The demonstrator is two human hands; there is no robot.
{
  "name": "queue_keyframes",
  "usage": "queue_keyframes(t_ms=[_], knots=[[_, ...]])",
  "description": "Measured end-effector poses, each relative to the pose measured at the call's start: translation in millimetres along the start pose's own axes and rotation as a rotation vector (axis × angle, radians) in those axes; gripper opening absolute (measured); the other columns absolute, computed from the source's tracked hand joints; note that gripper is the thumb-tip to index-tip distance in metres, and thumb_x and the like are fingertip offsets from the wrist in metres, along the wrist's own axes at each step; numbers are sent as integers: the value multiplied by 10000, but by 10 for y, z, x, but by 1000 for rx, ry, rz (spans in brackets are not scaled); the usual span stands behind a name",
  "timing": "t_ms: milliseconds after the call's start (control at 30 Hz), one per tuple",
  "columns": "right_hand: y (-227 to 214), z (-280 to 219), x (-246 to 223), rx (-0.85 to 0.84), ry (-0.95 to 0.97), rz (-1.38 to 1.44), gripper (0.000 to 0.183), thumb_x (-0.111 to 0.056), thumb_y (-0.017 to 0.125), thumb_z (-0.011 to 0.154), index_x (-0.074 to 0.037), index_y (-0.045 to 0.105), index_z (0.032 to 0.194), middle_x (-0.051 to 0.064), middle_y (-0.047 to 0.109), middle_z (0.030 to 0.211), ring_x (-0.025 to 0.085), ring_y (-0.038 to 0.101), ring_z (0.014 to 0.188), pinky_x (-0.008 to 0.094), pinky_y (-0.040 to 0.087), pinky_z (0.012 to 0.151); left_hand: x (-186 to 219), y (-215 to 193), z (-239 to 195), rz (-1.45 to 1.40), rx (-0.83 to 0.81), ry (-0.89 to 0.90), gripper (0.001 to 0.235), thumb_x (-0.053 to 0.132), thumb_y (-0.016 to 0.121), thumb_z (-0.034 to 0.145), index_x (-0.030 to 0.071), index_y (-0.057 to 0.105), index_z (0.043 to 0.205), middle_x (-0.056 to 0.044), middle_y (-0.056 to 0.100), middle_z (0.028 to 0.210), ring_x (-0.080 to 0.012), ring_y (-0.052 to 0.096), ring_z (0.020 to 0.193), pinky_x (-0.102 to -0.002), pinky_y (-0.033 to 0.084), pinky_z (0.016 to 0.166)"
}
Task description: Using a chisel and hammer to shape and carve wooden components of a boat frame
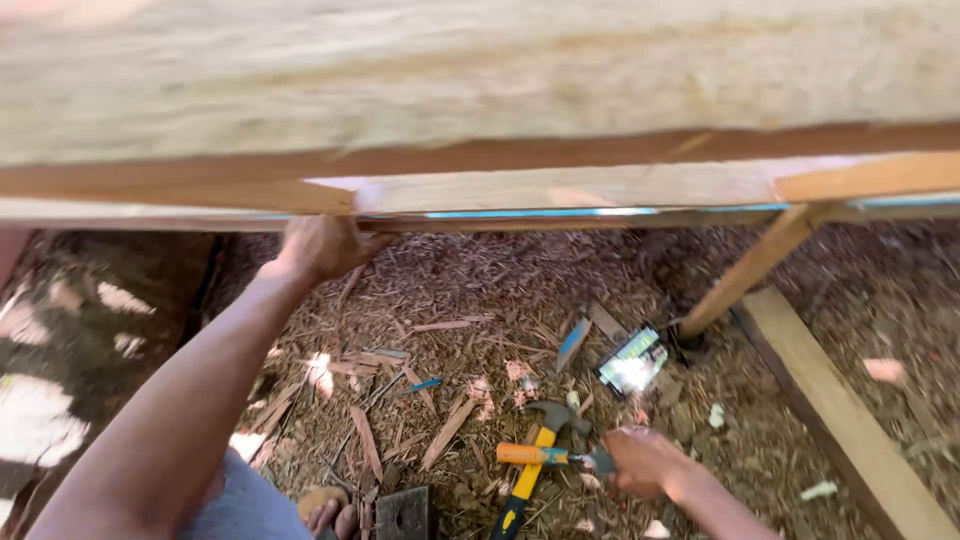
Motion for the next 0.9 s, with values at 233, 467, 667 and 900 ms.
queue_keyframes(t_ms=[233,467,667,900], knots=[[-117,-6,-130,-149,-31,47,113,-169,547,867,-160,511,974,-57,553,774,22,530,602,137,448,498,228,-31,-95,16,-135,13,564,577,301,901,128,631,986,-175,669,855,-312,658,730,-426,510,642],[112,172,-92,-64,-59,22,82,-249,553,875,-187,523,920,-47,544,755,42,513,613,178,473,557,305,-356,-161,-142,324,315,362,341,568,816,33,585,1005,-161,623,782,-337,584,689,-441,504,590],[128,-373,-308,-153,84,86,91,-223,521,835,-227,514,926,-75,489,808,30,469,687,159,457,621,345,-600,-355,-20,239,147,375,397,567,792,59,655,930,-168,662,805,-344,621,712,-453,498,606],[254,-314,-285,-186,144,52,157,-178,537,826,-222,530,976,-75,536,837,38,546,756,167,492,666,408,-264,-865,-1360,-123,-46,860,-65,591,759,171,140,1453,-43,534,667,-152,537,605,-247,476,510]])
Point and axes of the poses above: each hand's wrist, its own z-axis towards the middle knuckle, its own y-axis out of the palm, x = y × z, the point moved 10 cm from there along z, towards the middle knuckle
